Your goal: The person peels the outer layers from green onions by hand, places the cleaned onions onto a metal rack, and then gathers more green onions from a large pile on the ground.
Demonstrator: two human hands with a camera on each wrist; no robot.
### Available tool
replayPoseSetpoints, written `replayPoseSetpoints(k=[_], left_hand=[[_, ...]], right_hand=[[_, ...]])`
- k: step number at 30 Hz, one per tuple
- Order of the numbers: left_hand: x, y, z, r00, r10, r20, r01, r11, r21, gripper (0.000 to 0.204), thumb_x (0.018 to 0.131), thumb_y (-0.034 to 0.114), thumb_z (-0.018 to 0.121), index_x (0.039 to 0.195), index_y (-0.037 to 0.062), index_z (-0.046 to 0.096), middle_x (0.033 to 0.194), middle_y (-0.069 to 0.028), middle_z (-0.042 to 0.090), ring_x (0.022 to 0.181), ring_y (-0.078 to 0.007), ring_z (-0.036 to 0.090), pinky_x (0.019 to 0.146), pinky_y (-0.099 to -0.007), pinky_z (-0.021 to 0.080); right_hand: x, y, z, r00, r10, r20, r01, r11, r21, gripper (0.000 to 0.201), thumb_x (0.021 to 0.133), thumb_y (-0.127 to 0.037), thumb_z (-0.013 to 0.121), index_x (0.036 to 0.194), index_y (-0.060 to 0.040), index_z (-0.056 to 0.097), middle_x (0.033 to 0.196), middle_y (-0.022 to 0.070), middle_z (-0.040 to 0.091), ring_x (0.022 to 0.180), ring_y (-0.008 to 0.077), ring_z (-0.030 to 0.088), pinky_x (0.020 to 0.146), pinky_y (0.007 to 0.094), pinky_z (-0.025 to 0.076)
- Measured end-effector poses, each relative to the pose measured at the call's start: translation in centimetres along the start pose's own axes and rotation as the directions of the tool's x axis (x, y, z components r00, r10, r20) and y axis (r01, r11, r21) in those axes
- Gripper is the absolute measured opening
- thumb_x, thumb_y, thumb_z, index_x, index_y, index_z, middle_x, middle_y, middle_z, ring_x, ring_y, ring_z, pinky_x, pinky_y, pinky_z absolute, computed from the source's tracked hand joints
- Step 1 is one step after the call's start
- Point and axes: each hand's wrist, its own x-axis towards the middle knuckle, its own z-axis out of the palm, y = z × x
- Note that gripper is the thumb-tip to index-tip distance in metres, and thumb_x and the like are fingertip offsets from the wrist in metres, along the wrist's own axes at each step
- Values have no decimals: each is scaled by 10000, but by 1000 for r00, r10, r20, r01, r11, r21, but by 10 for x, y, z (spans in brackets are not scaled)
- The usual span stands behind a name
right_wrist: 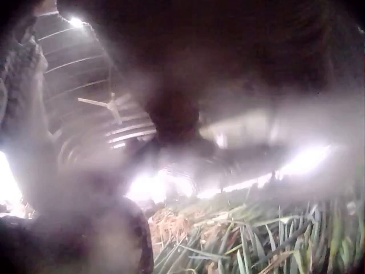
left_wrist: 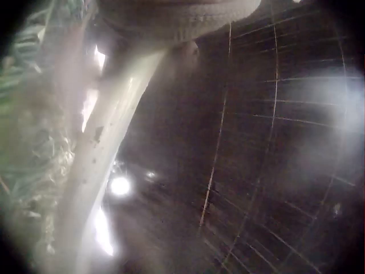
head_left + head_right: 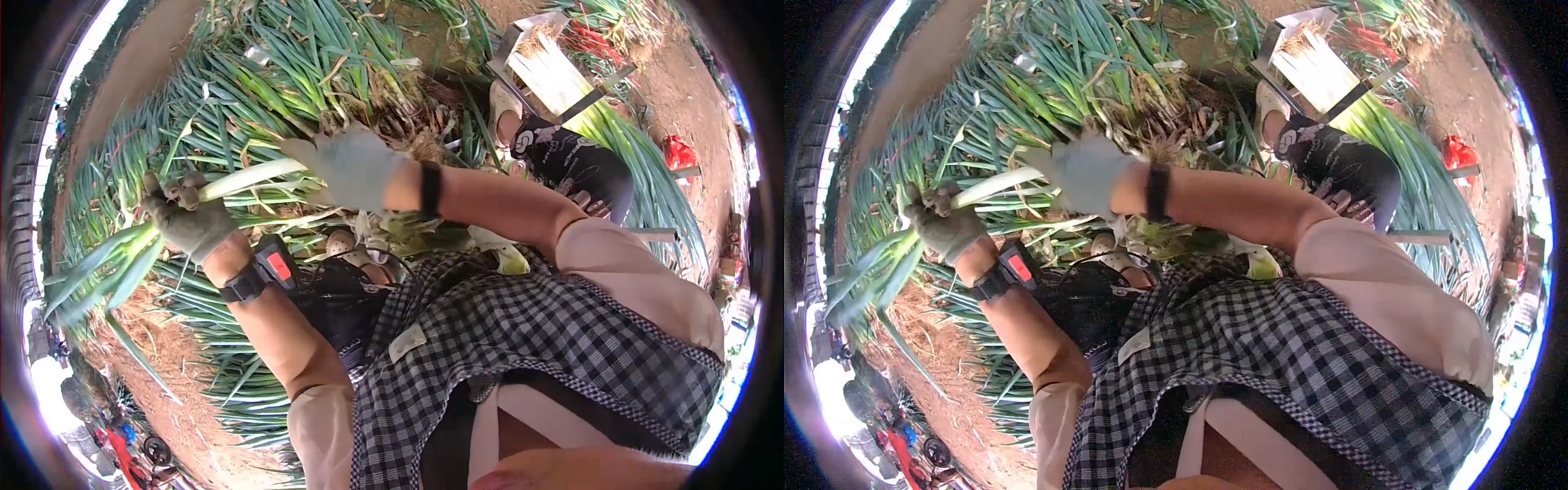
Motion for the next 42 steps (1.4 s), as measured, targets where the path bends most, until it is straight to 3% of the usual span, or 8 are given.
replayPoseSetpoints(k=[5, 7, 11, 15, 23, 25, 31, 42], left_hand=[[8, 21, -11, 999, 52, 0, -50, 963, 264, 263, 964, 253, 491, 1118, 63, 587, 604, 37, 457, 473, -64, 365, 515, -215, 377], [-2, 25, -9, 993, 73, 96, -96, 959, 266, 302, 977, 252, 462, 1150, 30, 571, 583, 46, 407, 473, -56, 333, 522, -206, 362], [1, 74, -43, 990, 117, 84, -143, 831, 537, 404, 1013, 255, 368, 1273, -28, 492, 568, 50, 298, 496, -48, 312, 558, -212, 351], [-15, 71, -60, 1000, 31, 3, -27, 819, 574, 410, 1014, 289, 380, 1230, -41, 491, 636, 3, 408, 465, -62, 295, 526, -189, 331], [-15, 26, -24, 991, 18, -133, 79, 721, 689, 398, 1004, 270, 386, 1236, -40, 480, 665, 17, 375, 482, -57, 291, 475, -186, 264], [-17, 20, -20, 992, 9, -122, 78, 722, 687, 382, 1000, 229, 382, 1253, -42, 473, 669, 16, 377, 495, -53, 302, 476, -179, 271], [-21, 15, -20, 989, -120, -88, 149, 799, 583, 373, 968, 172, 404, 1259, -50, 472, 699, 9, 399, 527, -44, 343, 443, -165, 281], [-35, -51, -7, 955, -284, 84, 101, 579, 809, 287, 890, 303, 584, 1063, 82, 643, 832, -4, 506, 704, -91, 461, 608, -232, 420]], right_hand=[[-50, 75, 65, 669, 387, 634, -481, 876, -26, 194, 833, -212, 543, 921, -50, 601, 720, 147, 631, 684, 322, 640, 616, 431, 496], [-110, 129, 95, 703, 327, 631, -289, 943, -167, 244, 862, -210, 527, 804, 1, 636, 697, 186, 618, 646, 316, 629, 628, 447, 500], [-176, 205, 128, 269, 537, 800, -255, 840, -478, 308, 835, -271, 559, 914, 7, 665, 841, 189, 664, 776, 327, 656, 677, 440, 522], [-95, 155, 111, 569, 427, 703, -487, 864, -131, 399, 860, -394, 539, 998, -32, 632, 896, 210, 655, 849, 348, 644, 758, 456, 493], [-12, 135, 341, 484, 489, 726, -515, 830, -216, 432, 812, -359, 570, 993, 22, 666, 859, 207, 678, 804, 331, 673, 699, 446, 525], [21, 133, 303, 368, 311, 876, -530, 845, -77, 493, 792, -389, 627, 1065, 21, 635, 908, 195, 683, 795, 320, 659, 743, 418, 505], [40, 109, 175, 727, 206, 654, -621, 603, 501, 722, 735, -406, 696, 1247, 68, 509, 1160, 254, 600, 1049, 330, 599, 923, 373, 457], [-8, 36, 6, 946, 244, 215, -312, 864, 395, 409, 750, -380, 686, 963, -36, 622, 793, 188, 627, 729, 354, 633, 655, 408, 496]])
